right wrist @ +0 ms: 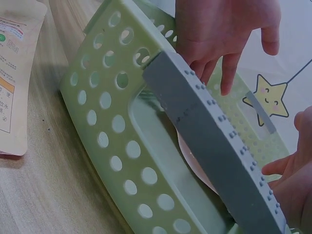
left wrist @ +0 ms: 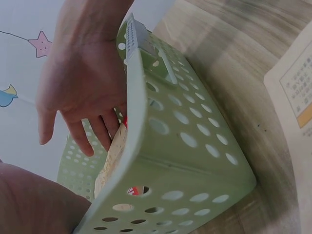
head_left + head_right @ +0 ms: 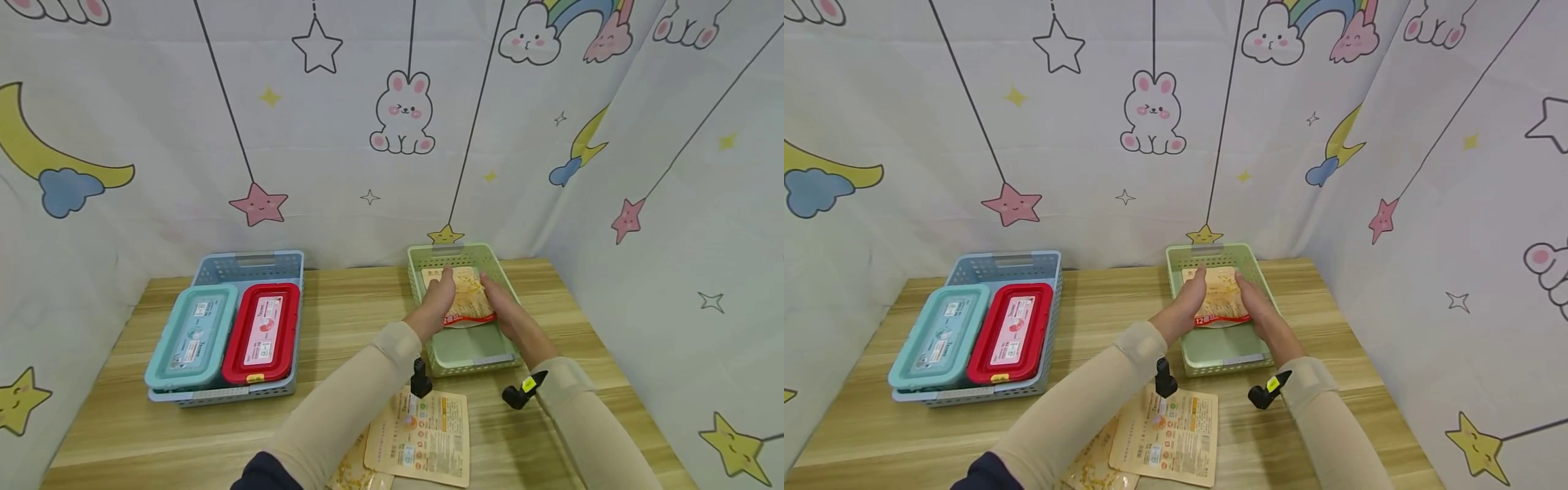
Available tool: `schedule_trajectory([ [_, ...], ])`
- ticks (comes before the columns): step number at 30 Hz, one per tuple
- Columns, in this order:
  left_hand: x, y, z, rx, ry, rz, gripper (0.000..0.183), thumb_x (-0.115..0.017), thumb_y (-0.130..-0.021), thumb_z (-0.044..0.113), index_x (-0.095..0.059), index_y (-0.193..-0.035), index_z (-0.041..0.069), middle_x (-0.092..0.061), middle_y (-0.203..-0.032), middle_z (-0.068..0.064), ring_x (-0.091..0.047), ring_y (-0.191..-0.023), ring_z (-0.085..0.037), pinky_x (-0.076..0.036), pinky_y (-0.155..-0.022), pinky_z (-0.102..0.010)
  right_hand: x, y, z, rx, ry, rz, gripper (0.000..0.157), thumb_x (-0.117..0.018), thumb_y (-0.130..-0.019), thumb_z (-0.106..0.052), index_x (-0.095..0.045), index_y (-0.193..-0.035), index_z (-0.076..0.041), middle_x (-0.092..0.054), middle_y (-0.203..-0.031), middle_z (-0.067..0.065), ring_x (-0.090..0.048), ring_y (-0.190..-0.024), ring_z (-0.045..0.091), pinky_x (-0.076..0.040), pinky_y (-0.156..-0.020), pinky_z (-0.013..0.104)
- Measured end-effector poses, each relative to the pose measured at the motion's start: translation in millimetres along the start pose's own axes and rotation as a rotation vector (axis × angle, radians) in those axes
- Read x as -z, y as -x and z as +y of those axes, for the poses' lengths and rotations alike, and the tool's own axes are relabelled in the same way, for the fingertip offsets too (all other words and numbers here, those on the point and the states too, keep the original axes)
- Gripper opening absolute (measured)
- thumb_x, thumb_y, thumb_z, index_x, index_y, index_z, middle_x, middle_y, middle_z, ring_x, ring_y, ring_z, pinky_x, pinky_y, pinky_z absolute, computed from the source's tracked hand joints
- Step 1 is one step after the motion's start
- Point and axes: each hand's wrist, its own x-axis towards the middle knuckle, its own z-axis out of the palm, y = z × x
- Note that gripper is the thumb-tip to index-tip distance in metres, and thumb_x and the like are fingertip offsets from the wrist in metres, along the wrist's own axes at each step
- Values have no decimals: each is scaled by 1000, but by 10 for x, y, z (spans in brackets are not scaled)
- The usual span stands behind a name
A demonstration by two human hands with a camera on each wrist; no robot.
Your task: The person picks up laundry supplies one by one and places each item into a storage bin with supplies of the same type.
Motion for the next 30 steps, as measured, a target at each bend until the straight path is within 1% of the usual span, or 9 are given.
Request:
schedule_trajectory([
  [3,4,-15,11,5,-7,9,86,-26,-110,65,-8,-170,6,-7,-177,-13,-9,-162,-38,-17,-129,-57,19,7,-3,-13,-4,-18,84,-25,-113,-59,-4,-169,0,-3,-174,28,-8,-161,39,-12,-130,50],
  [5,8,-28,13,6,-9,14,85,-26,-111,64,-9,-170,6,-8,-177,-14,-10,-162,-38,-17,-128,-57,31,21,-9,-18,0,-30,85,-24,-113,-60,0,-169,-1,3,-173,30,-1,-161,42,-9,-130,53],
  [9,25,-40,13,0,-13,14,83,-27,-112,61,-9,-170,5,-10,-177,-15,-12,-161,-38,-17,-129,-56,43,51,-30,-18,-1,-57,85,-23,-112,-61,5,-169,-4,8,-172,31,5,-161,45,-3,-129,60],
  [13,43,-43,8,-8,-25,2,83,-27,-112,61,-11,-170,5,-11,-176,-15,-13,-161,-38,-18,-128,-56,46,81,-48,-17,-6,-81,87,-24,-112,-61,9,-168,-3,11,-172,31,7,-160,45,-4,-127,63],
  [17,57,-46,8,-11,-38,-13,83,-27,-112,62,-13,-170,5,-13,-176,-15,-14,-161,-39,-19,-128,-57,52,89,-51,-24,-13,-89,88,-25,-112,-61,12,-167,-3,12,-172,31,8,-161,44,-7,-127,64],
  [21,73,-45,13,-14,-62,-24,83,-27,-111,63,-15,-170,5,-14,-176,-15,-15,-160,-39,-19,-128,-58,63,98,-44,-33,-18,-83,87,-26,-113,-59,12,-167,-3,12,-172,31,8,-161,43,-7,-127,64],
  [26,97,-48,14,-23,-83,-53,84,-26,-111,63,-13,-170,4,-13,-176,-15,-13,-161,-39,-16,-128,-57,73,116,-34,-30,-13,-85,85,-26,-114,-57,13,-167,-3,11,-172,31,9,-161,42,-7,-127,64],
  [28,102,-56,11,-32,-90,-63,84,-26,-111,63,-13,-169,3,-13,-176,-16,-13,-161,-39,-16,-129,-57,75,113,-32,-24,-13,-84,85,-26,-114,-57,12,-167,-3,11,-172,30,9,-161,42,-7,-127,64],
  [30,104,-64,9,-45,-110,-61,85,-26,-111,64,-15,-169,3,-15,-176,-16,-15,-160,-40,-17,-128,-57,70,107,-35,-15,-19,-86,85,-28,-113,-57,7,-168,-3,8,-173,30,4,-161,42,-9,-127,63],
])
